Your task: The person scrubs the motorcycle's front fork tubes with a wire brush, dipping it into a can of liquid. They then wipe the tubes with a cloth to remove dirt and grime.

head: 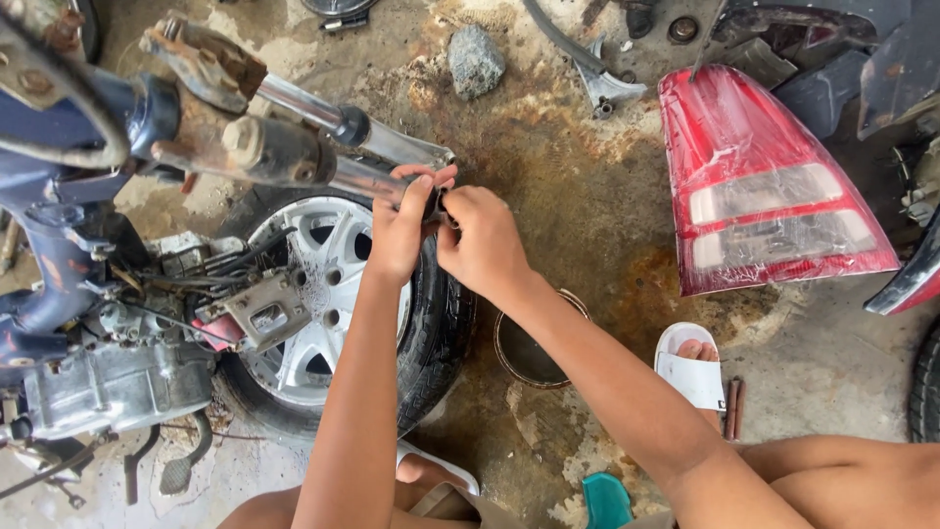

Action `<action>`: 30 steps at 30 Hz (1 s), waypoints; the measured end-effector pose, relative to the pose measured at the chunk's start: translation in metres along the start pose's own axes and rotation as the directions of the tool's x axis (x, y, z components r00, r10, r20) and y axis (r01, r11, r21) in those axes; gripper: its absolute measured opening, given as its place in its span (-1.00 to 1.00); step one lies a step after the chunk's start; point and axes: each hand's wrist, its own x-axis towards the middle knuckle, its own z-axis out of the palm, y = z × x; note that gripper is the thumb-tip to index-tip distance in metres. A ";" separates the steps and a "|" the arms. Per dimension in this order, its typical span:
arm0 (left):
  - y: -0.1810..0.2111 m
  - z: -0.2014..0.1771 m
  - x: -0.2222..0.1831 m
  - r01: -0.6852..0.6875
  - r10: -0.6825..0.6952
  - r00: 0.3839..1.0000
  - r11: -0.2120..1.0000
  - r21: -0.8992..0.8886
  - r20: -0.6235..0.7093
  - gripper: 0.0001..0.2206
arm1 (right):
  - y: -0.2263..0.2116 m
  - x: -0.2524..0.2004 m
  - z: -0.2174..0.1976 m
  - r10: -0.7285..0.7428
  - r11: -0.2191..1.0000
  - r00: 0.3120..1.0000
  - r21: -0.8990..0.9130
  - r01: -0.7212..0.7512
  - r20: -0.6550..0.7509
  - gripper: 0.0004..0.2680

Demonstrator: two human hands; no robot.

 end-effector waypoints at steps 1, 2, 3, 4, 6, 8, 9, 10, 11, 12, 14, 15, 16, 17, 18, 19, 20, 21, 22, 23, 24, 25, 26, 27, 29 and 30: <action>-0.002 -0.002 0.003 0.003 -0.003 1.000 1.000 -0.004 -0.010 -0.77 | 0.000 0.000 -0.002 -0.002 1.000 1.000 0.003 0.002 0.010 -0.96; -0.005 -0.002 0.006 -0.002 0.002 1.000 1.000 0.025 0.001 -0.76 | 0.001 -0.002 -0.006 0.032 0.998 0.999 0.054 -0.032 -0.015 -0.92; -0.007 -0.002 0.009 -0.007 0.007 1.000 0.998 0.055 0.011 -0.76 | 0.002 -0.004 -0.010 0.068 0.992 0.997 0.106 -0.064 -0.039 -0.88; -0.001 0.002 0.005 -0.013 0.013 1.000 0.999 0.050 0.009 -0.76 | 0.020 -0.015 -0.004 0.060 0.993 0.997 0.103 -0.056 -0.038 -0.88; 0.012 0.010 -0.005 -0.007 0.008 1.000 0.997 0.075 -0.013 -0.76 | 0.054 -0.037 0.008 0.132 0.990 0.991 0.055 -0.131 -0.017 -0.89; 0.007 0.008 -0.001 -0.015 0.016 1.000 0.998 0.059 -0.021 -0.76 | 0.045 -0.024 0.002 0.127 0.989 0.992 0.081 -0.125 -0.015 -0.89; 0.004 0.008 0.001 -0.015 0.017 0.999 0.999 0.047 -0.029 -0.76 | 0.040 -0.019 0.000 0.129 0.986 0.992 0.110 -0.127 -0.014 -0.90; 0.005 0.009 0.001 -0.008 0.010 0.999 0.999 0.043 -0.031 -0.76 | 0.026 -0.010 -0.003 0.134 0.985 0.991 0.108 -0.132 -0.007 -0.90; 0.005 0.010 0.000 -0.050 0.051 0.999 0.997 0.053 -0.008 -0.73 | 0.011 -0.002 -0.006 0.108 0.983 0.992 0.153 -0.098 -0.060 -0.89; 0.007 0.009 -0.003 -0.087 0.086 0.996 0.994 0.066 0.012 -0.71 | -0.006 0.005 -0.007 0.091 0.977 0.990 0.202 -0.067 -0.111 -0.87; 0.015 0.011 -0.009 -0.036 0.037 0.999 0.996 0.081 -0.009 -0.69 | 0.013 -0.008 -0.003 0.110 0.978 0.990 0.186 -0.092 -0.091 -0.85; 0.022 0.015 -0.008 0.001 0.001 1.000 0.996 0.094 -0.026 -0.67 | 0.024 -0.010 -0.003 0.119 0.981 0.990 0.166 -0.105 -0.081 -0.83; 0.020 0.013 -0.005 -0.015 0.016 1.000 0.996 0.092 -0.018 -0.67 | 0.027 -0.006 -0.003 0.107 0.983 0.990 0.160 -0.092 -0.093 -0.83; 0.017 0.012 -0.001 -0.042 0.044 0.999 0.995 0.087 -0.012 -0.69 | 0.032 -0.002 -0.002 0.111 0.984 0.992 0.144 -0.100 -0.066 -0.84; 0.009 0.010 -0.006 -0.045 0.046 0.999 0.996 0.081 -0.010 -0.71 | 0.034 -0.009 -0.002 0.135 0.983 0.991 0.130 -0.130 -0.025 -0.86; 0.003 0.009 -0.005 -0.036 0.037 0.999 0.996 0.077 -0.006 -0.71 | 0.022 -0.005 -0.005 0.144 0.982 0.989 0.125 -0.140 -0.022 -0.86; -0.002 0.006 -0.001 -0.075 0.075 0.997 0.996 0.057 0.013 -0.70 | 0.010 0.002 -0.007 0.138 0.976 0.988 0.181 -0.123 -0.071 -0.86; -0.007 0.003 0.002 -0.114 0.113 0.993 0.993 0.036 0.031 -0.70 | -0.002 0.009 -0.008 0.134 0.966 0.984 0.236 -0.103 -0.119 -0.85; -0.002 0.004 -0.002 -0.100 0.099 0.995 0.994 0.040 0.025 -0.70 | 0.007 0.001 -0.005 0.146 0.963 0.983 0.241 -0.116 -0.110 -0.85; 0.005 0.005 -0.006 -0.079 0.078 0.997 0.996 0.045 0.022 -0.70 | 0.015 -0.008 -0.003 0.132 0.968 0.986 0.226 -0.106 -0.103 -0.84; 0.015 0.009 0.000 -0.078 0.076 0.997 0.996 0.049 0.031 -0.71 | 0.028 -0.006 -0.002 0.104 0.976 0.988 0.204 -0.079 -0.112 -0.84; 0.012 0.009 -0.007 -0.084 0.082 0.996 0.995 0.050 0.036 -0.71 | 0.047 -0.029 0.004 0.101 0.976 0.988 0.202 -0.075 -0.119 -0.84; 0.012 0.009 -0.008 -0.036 0.036 0.999 0.999 0.039 0.010 -0.72 | 0.070 -0.045 0.012 0.192 0.968 0.981 0.163 -0.189 -0.006 -0.89; 0.009 0.009 -0.008 0.011 -0.011 1.000 1.000 0.027 -0.015 -0.73 | 0.094 -0.061 0.021 0.286 0.948 0.953 0.112 -0.296 0.103 -0.90; 0.005 0.008 -0.002 0.013 -0.013 1.000 1.000 0.003 -0.003 -0.74 | 0.060 -0.037 0.014 0.231 0.964 0.973 0.134 -0.230 0.008 -0.88; 0.001 0.005 -0.004 0.010 -0.010 1.000 1.000 -0.025 -0.007 -0.75 | 0.041 -0.029 0.013 0.164 0.977 0.983 0.153 -0.150 -0.078 -0.84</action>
